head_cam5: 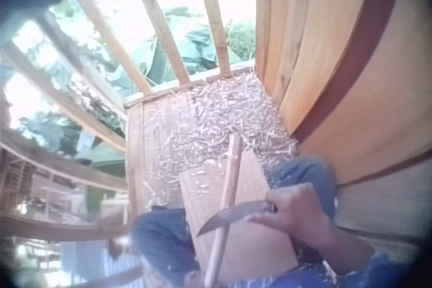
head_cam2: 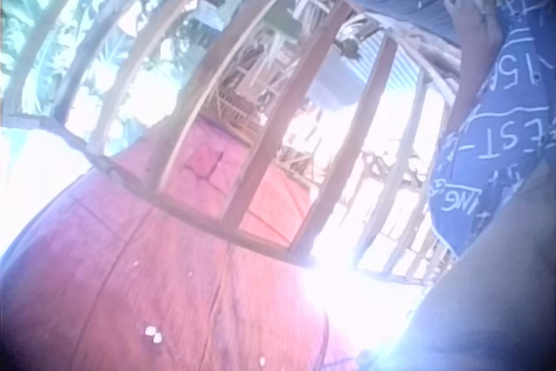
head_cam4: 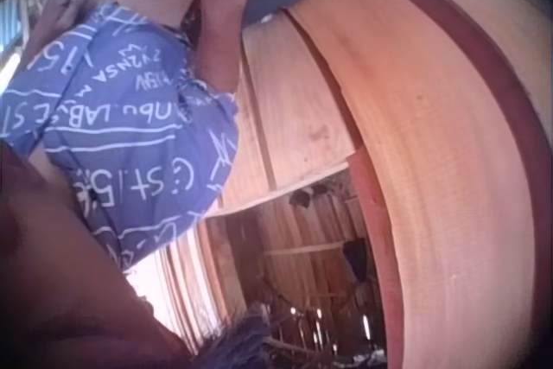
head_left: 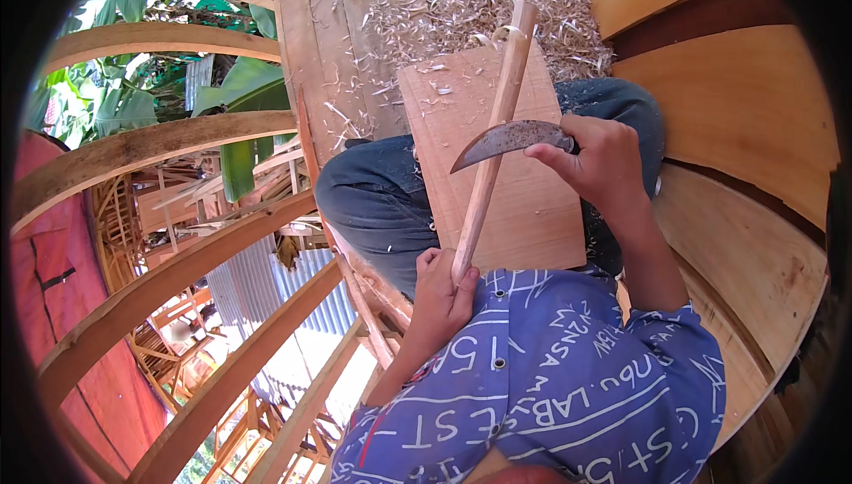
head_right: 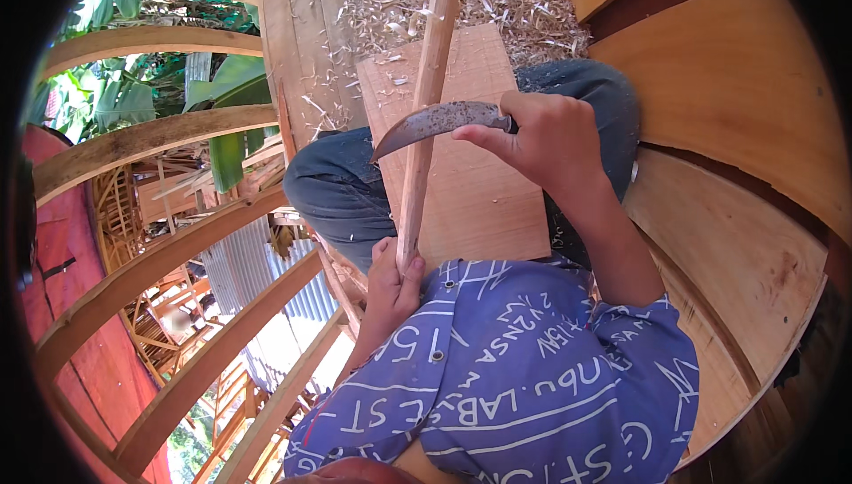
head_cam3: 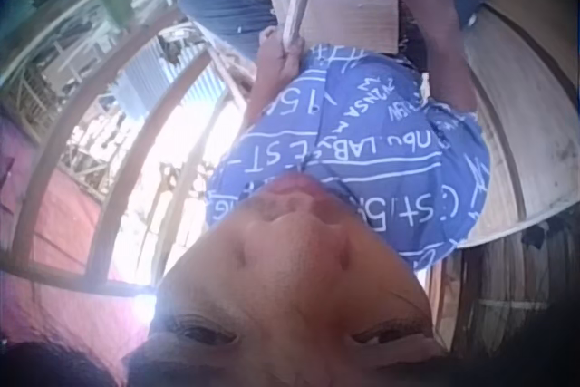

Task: The person sits cross-legged and uses a curved knife to shave and smooth a long, thin piece of wood. They repeatedly rotate the wood and scrape the surface, creating wood shavings that accumulate on the platform.

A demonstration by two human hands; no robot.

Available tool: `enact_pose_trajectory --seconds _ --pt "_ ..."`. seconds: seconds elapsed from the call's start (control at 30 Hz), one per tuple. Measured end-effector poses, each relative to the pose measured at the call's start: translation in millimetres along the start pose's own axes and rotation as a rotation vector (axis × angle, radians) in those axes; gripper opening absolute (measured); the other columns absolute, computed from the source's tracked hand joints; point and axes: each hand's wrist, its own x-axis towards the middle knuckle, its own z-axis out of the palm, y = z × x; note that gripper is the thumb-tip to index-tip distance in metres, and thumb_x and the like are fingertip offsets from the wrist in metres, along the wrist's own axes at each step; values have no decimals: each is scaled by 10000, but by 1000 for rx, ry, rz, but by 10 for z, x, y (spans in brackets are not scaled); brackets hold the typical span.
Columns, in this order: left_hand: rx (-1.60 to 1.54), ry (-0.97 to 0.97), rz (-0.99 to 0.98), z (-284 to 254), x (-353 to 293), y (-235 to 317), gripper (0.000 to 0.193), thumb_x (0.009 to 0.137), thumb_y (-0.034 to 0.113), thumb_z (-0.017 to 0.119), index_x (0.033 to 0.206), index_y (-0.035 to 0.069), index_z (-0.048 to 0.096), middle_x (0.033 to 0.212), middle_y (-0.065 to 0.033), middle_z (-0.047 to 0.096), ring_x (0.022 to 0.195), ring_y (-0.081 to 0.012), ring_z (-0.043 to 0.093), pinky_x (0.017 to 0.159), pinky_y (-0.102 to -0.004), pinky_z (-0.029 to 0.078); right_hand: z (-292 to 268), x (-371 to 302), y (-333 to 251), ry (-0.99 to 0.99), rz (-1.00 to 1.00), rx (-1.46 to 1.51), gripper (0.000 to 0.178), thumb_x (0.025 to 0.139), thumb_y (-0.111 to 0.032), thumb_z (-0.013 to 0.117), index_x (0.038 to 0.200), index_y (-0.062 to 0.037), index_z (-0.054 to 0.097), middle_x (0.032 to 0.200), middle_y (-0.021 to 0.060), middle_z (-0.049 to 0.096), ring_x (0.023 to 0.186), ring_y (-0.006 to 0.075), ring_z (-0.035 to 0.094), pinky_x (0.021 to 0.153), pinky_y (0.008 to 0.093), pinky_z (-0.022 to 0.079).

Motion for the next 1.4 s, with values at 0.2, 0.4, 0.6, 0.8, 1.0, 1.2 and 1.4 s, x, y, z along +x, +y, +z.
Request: enact_pose_trajectory --seconds 0.2,0.4,0.6,0.8,1.0,1.2,1.4 --pt "19 -83 41 74 -77 -21 137 882 151 552 873 15 544 750 -112 522 754 -306 519 861 -425 334 -125 316 417 208 208 -4 658 762 -668 584 594 -32 552 526 143 537 526 338 572 467 394 432" --pt "6 -56 63 55 -26 23 125 875 137 563 871 12 558 759 -115 517 754 -297 518 854 -418 338 -90 342 451 268 225 -38 700 734 -708 581 579 -28 522 509 160 510 523 365 544 469 419 417" --pt "-24 -34 52 43 -57 -21 124 868 130 569 864 7 555 751 -118 521 738 -295 520 866 -416 346 -86 418 412 257 194 -68 704 730 -718 575 571 -35 513 496 143 503 506 348 535 468 410 418" --pt "-49 -67 -56 -25 -122 -39 115 866 120 557 879 6 548 744 -132 526 751 -307 528 879 -423 347 74 496 332 288 142 -90 715 752 -721 553 604 -22 570 504 134 521 495 301 533 490 383 423" --pt "-24 84 -173 -36 -502 -165 138 883 131 532 850 -3 520 697 -141 507 736 -328 507 821 -420 372 -358 758 995 368 444 117 747 802 -694 526 650 36 585 502 139 500 476 263 484 504 351 403" --pt "-101 145 -334 -189 -285 -44 187 921 163 498 817 8 493 690 -142 484 693 -321 464 722 -403 377 83 265 -93 -36 106 236 622 811 -595 587 642 3 609 531 170 535 535 342 580 500 398 438" --pt "-58 73 -221 -174 -202 119 187 931 173 479 838 13 510 712 -133 499 702 -322 487 844 -413 355 114 119 -269 -32 -40 128 632 762 -648 595 590 -39 591 505 119 535 500 312 580 474 379 448"
